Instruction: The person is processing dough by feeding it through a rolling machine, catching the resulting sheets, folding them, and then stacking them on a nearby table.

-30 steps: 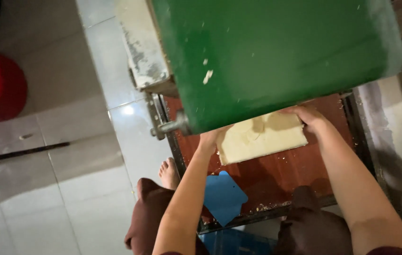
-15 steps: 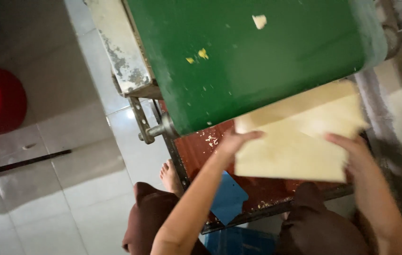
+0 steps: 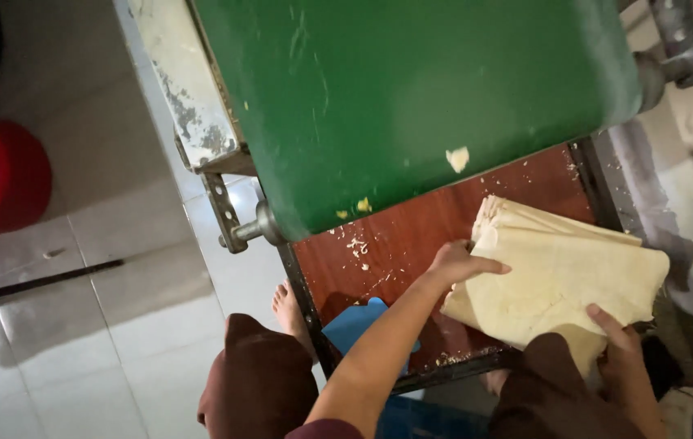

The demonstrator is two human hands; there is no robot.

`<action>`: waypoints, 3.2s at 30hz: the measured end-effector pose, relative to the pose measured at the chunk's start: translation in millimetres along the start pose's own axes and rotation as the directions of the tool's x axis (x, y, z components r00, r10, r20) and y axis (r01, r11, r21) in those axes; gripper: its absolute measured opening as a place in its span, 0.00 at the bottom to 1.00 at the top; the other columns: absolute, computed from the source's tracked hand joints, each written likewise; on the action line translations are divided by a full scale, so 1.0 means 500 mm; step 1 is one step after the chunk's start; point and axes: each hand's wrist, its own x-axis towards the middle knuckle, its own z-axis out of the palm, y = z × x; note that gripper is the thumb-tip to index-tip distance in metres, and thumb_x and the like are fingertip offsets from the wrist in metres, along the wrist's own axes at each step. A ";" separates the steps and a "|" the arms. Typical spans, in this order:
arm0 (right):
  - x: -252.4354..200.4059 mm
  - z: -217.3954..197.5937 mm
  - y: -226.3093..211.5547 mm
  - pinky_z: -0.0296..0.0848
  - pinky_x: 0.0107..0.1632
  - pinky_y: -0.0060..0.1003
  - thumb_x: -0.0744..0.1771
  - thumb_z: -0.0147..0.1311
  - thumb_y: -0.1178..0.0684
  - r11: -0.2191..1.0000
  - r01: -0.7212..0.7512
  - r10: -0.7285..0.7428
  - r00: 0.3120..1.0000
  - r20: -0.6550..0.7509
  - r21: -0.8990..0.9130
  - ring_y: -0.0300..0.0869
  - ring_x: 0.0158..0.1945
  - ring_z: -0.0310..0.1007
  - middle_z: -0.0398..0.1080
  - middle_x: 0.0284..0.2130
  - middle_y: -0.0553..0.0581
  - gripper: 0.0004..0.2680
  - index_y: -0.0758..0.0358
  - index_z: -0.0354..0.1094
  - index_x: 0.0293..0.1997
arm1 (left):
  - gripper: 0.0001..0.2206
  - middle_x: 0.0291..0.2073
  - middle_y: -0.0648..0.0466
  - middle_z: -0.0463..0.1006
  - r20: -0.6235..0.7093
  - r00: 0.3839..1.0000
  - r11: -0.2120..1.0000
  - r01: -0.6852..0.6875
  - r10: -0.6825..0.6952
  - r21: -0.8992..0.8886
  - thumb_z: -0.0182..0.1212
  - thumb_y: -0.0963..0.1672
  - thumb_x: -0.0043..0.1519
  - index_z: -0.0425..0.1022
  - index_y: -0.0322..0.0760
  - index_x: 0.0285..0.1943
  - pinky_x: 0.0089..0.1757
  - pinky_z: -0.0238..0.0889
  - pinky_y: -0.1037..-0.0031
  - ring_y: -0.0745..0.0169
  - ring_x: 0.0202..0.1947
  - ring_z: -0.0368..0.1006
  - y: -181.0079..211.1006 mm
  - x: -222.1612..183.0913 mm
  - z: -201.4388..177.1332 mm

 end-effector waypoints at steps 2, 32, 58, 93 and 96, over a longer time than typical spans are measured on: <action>-0.031 0.024 -0.057 0.60 0.61 0.41 0.68 0.53 0.63 0.962 0.122 -0.103 0.991 0.090 -0.243 0.46 0.65 0.59 0.62 0.66 0.65 0.16 0.66 0.67 0.65 | 0.55 0.65 0.52 0.73 -0.032 0.999 0.999 -0.012 0.010 -0.042 0.68 0.58 0.29 0.65 0.38 0.73 0.57 0.65 0.69 0.55 0.63 0.70 -0.016 -0.001 0.010; -0.471 0.392 -0.279 0.67 0.68 0.55 0.60 0.69 0.41 0.458 0.550 -0.132 0.819 0.558 -0.698 0.61 0.66 0.66 0.65 0.63 0.72 0.36 0.58 0.51 0.75 | 0.15 0.48 0.56 0.84 -0.388 0.833 0.899 -0.264 0.395 0.349 0.71 0.50 0.55 0.82 0.57 0.52 0.54 0.70 0.63 0.54 0.55 0.78 -0.632 0.035 -0.193; 0.102 0.702 -0.382 0.82 0.42 0.47 0.70 0.42 0.51 -0.384 0.586 -0.319 0.641 0.698 -0.714 0.48 0.41 0.82 0.77 0.34 0.52 0.11 0.42 0.74 0.50 | 0.09 0.34 0.42 0.76 -0.422 0.715 0.527 0.088 0.557 0.845 0.53 0.46 0.68 0.72 0.38 0.50 0.41 0.72 0.53 0.34 0.37 0.79 -0.288 -0.419 -0.366; -0.095 0.791 -0.008 0.80 0.38 0.47 0.65 0.48 0.57 -0.195 0.485 -0.516 0.689 0.509 -0.853 0.53 0.37 0.81 0.76 0.33 0.60 0.07 0.62 0.74 0.42 | 0.15 0.39 0.45 0.78 -0.471 0.719 0.633 0.055 0.511 0.772 0.67 0.50 0.60 0.73 0.40 0.49 0.42 0.71 0.56 0.39 0.42 0.79 -0.294 -0.386 -0.385; -0.139 0.791 0.024 0.80 0.33 0.46 0.63 0.52 0.58 -0.231 0.525 -0.551 0.623 0.555 -0.819 0.51 0.31 0.81 0.75 0.27 0.56 0.04 0.60 0.73 0.35 | 0.16 0.39 0.45 0.78 -0.470 0.721 0.635 0.054 0.509 0.771 0.67 0.50 0.60 0.73 0.40 0.50 0.43 0.71 0.56 0.40 0.42 0.79 -0.292 -0.388 -0.385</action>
